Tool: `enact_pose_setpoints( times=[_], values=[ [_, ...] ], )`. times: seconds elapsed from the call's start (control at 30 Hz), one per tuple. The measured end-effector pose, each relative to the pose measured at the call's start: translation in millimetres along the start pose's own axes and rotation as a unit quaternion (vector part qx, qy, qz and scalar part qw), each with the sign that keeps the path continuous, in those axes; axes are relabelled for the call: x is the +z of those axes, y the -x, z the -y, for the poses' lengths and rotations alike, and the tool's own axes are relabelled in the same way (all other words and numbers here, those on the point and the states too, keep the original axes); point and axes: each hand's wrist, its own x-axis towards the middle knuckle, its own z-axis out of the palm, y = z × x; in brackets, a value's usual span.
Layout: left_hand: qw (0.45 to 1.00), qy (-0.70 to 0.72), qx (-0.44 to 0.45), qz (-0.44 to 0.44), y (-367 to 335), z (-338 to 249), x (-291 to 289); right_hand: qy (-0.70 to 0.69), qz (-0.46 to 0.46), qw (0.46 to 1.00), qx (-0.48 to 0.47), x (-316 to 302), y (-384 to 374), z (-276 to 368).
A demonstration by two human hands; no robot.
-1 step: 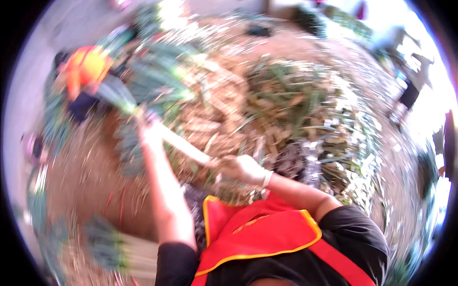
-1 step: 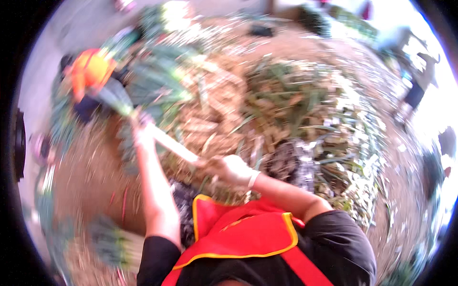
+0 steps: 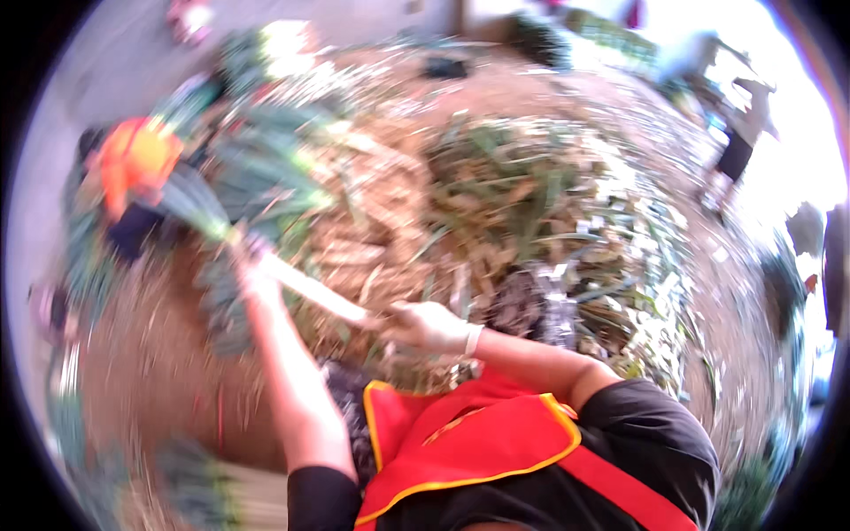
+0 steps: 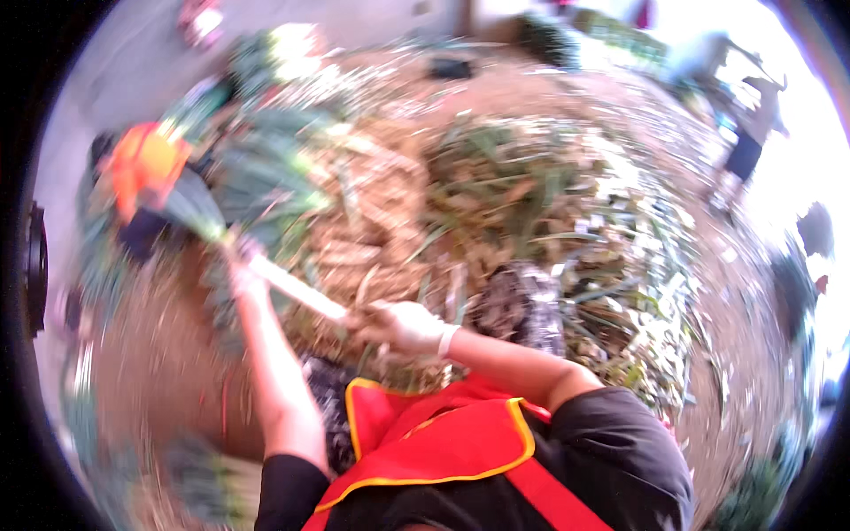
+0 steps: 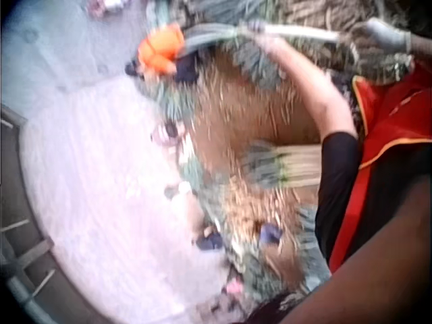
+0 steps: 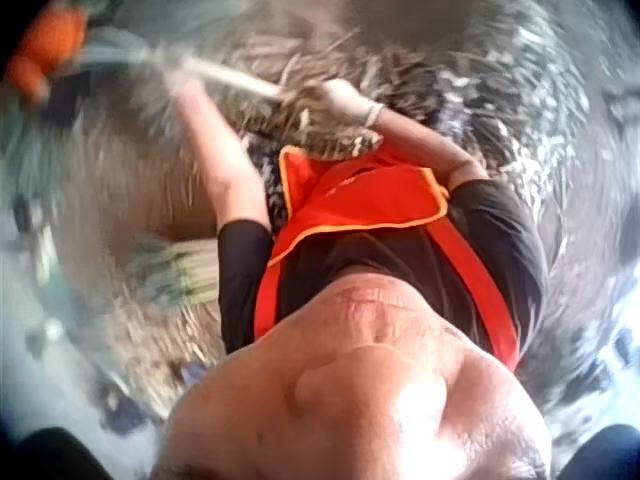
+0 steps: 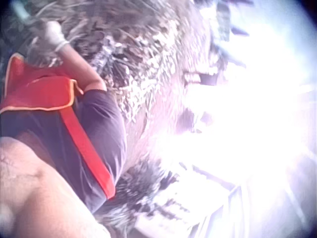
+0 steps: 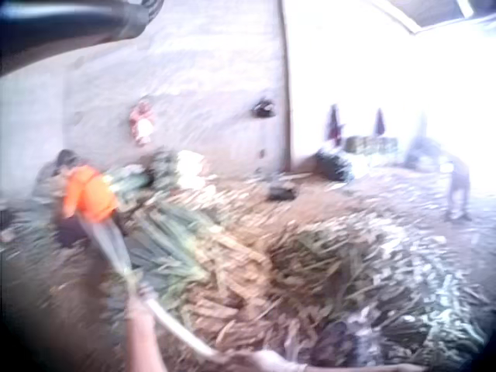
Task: The person peels and cleans green onions by hand, removing the outer layers and debris before placing them into a crate.
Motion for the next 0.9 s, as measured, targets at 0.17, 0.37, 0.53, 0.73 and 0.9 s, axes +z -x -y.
enact_pose_setpoints(
  times=[0.17, 0.37, 0.53, 0.73, 0.9],
  values=[
    [0.998, 0.017, -0.059, -0.027, -19, 28, 24, 0.059, -0.005, 0.998, 0.022, 8, -25, -27],
    [0.986, -0.052, -0.159, -0.018, -28, 98, 47, -0.145, -0.064, 0.984, 0.084, 26, 20, -47],
    [0.971, -0.041, -0.232, 0.047, -16, 140, 61, -0.298, -0.005, 0.919, 0.257, 43, 35, -79],
    [0.974, -0.068, -0.211, 0.044, -6, 141, 64, -0.564, 0.026, 0.739, 0.368, 45, 34, -80],
    [0.975, -0.049, -0.210, 0.059, -20, 134, 53, -0.531, -0.031, 0.773, 0.347, 53, 23, -73]
  ],
)
